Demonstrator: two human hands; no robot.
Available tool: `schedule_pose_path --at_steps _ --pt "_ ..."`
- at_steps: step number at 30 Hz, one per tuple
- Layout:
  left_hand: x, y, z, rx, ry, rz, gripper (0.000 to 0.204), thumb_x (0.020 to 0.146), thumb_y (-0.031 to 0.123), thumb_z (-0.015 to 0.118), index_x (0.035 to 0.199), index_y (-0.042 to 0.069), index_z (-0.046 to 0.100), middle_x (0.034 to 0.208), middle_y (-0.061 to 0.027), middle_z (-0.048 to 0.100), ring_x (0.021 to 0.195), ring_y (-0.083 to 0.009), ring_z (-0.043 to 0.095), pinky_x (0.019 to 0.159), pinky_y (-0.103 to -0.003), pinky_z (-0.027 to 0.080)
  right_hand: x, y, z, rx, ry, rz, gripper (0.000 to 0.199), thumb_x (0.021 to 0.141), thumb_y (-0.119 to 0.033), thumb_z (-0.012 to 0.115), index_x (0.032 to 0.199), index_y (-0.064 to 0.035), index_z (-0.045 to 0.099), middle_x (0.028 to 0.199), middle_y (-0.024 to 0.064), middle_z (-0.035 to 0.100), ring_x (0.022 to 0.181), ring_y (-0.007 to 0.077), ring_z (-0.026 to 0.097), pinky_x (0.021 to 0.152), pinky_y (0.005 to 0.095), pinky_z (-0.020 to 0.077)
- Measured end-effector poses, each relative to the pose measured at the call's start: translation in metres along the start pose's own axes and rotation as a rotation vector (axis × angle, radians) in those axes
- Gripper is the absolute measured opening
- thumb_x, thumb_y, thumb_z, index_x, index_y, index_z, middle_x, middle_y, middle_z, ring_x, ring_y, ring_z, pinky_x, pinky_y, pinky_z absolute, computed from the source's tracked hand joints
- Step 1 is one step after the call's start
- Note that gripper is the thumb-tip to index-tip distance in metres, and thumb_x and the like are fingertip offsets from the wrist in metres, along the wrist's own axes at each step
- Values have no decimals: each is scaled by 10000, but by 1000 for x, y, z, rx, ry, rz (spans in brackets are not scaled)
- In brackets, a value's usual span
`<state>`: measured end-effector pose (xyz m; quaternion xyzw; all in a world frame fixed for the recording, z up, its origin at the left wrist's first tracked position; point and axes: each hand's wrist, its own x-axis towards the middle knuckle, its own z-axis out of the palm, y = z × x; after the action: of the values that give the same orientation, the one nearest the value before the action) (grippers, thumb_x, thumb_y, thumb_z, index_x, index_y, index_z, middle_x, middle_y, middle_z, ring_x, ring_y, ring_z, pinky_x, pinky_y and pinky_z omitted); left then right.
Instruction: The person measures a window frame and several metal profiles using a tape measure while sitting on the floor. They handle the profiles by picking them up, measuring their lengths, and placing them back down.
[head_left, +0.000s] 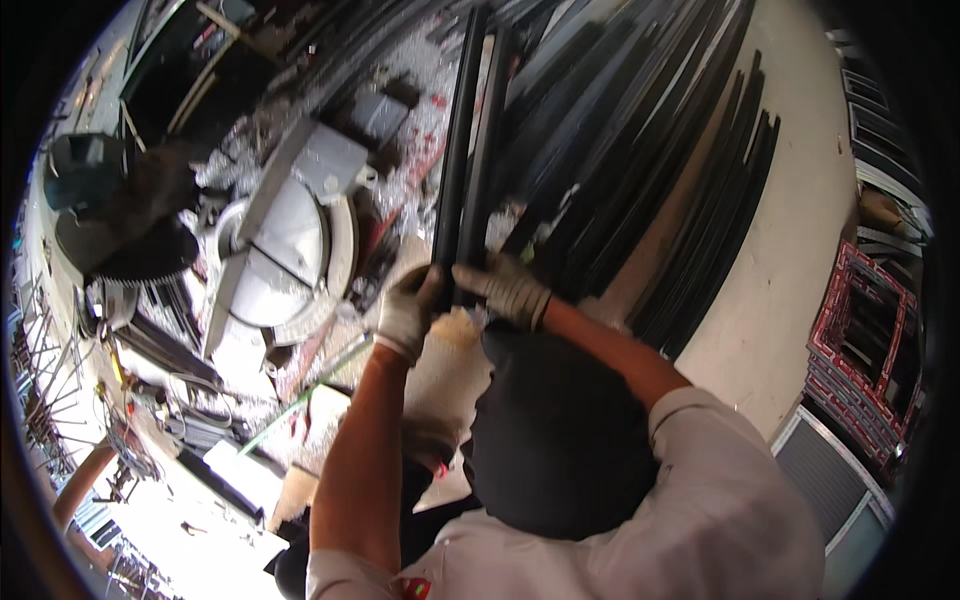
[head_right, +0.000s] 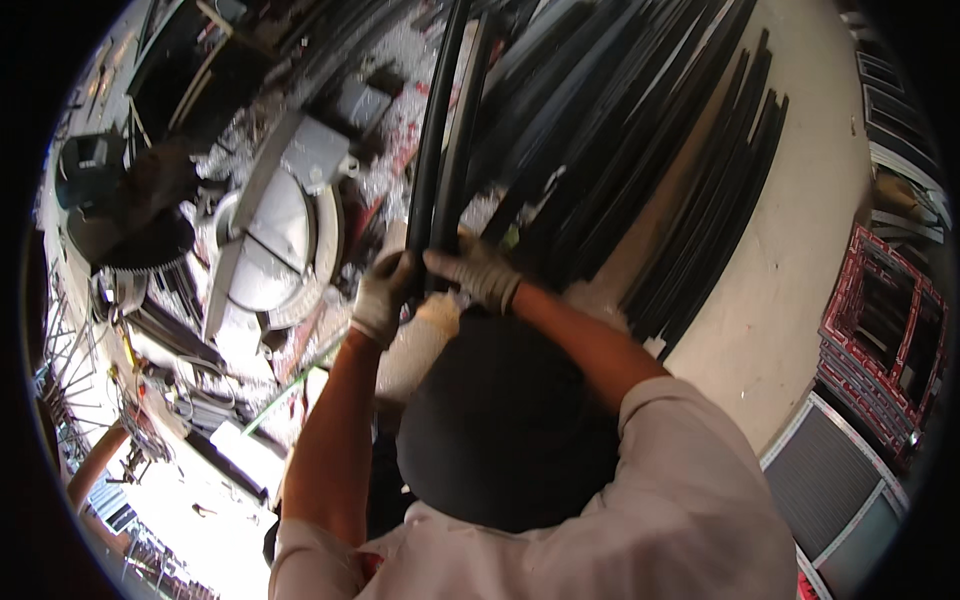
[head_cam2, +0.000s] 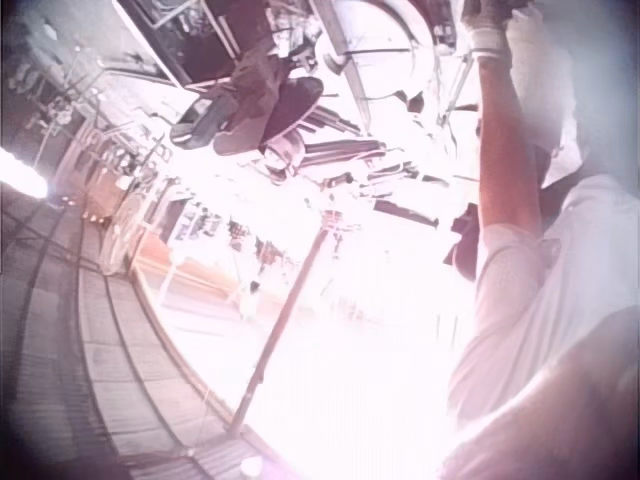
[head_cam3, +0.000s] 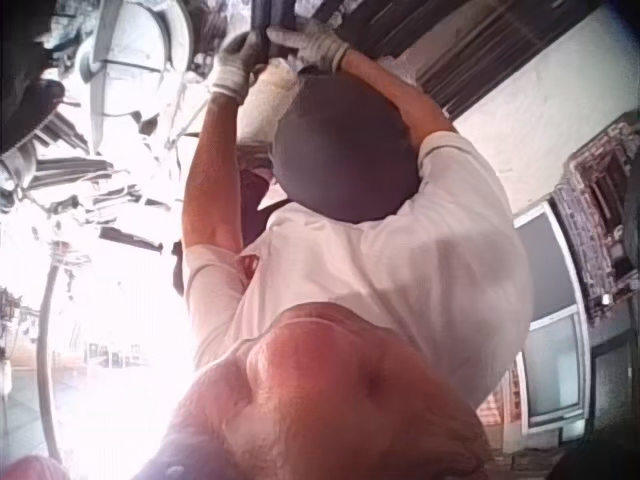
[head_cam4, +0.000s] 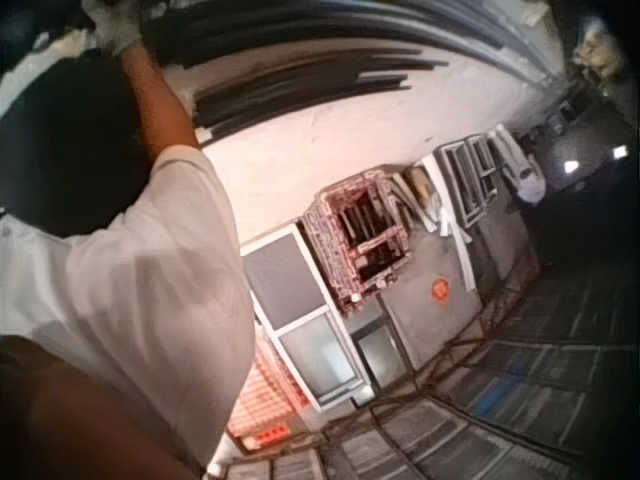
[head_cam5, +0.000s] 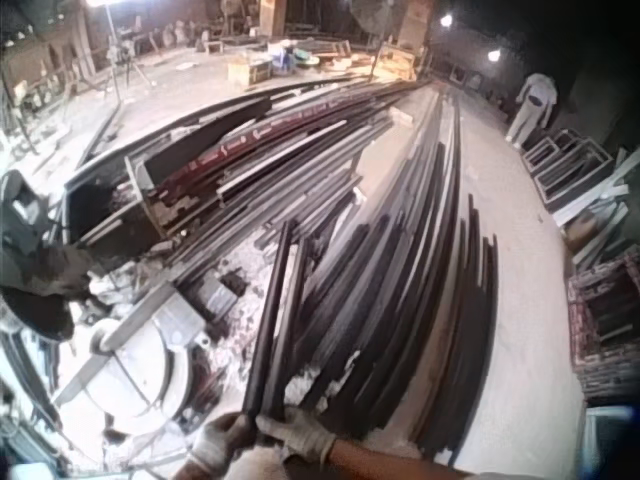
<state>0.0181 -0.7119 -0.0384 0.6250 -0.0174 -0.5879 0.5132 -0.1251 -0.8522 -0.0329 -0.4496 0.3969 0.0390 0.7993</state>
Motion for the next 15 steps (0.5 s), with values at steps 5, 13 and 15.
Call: schedule_pose_path --at_steps 5,13,15 --pt "-5 12 11 -45 8 -44 410 983 385 675 1201 38 653 866 -3 678 707 -94 614 593 -242 488 1 1 -2 41 -5 57 488 897 -411 778 1191 -58 612 941 2 654 782 86 609 657 245 517" --pt "1 10 4 -16 23 -78 456 960 360 715 1227 -6 669 950 -28 707 775 -104 641 686 -243 517 10 12 -2 134 -39 69 478 889 -435 778 1136 -57 623 850 -5 629 676 79 580 550 249 494" --pt "2 5 2 -28 21 -31 468 954 355 725 1233 -16 668 982 -36 709 813 -110 640 699 -251 521 0 6 -1 99 -47 97 457 895 -428 774 1124 -62 623 839 -5 623 672 80 585 544 248 494"
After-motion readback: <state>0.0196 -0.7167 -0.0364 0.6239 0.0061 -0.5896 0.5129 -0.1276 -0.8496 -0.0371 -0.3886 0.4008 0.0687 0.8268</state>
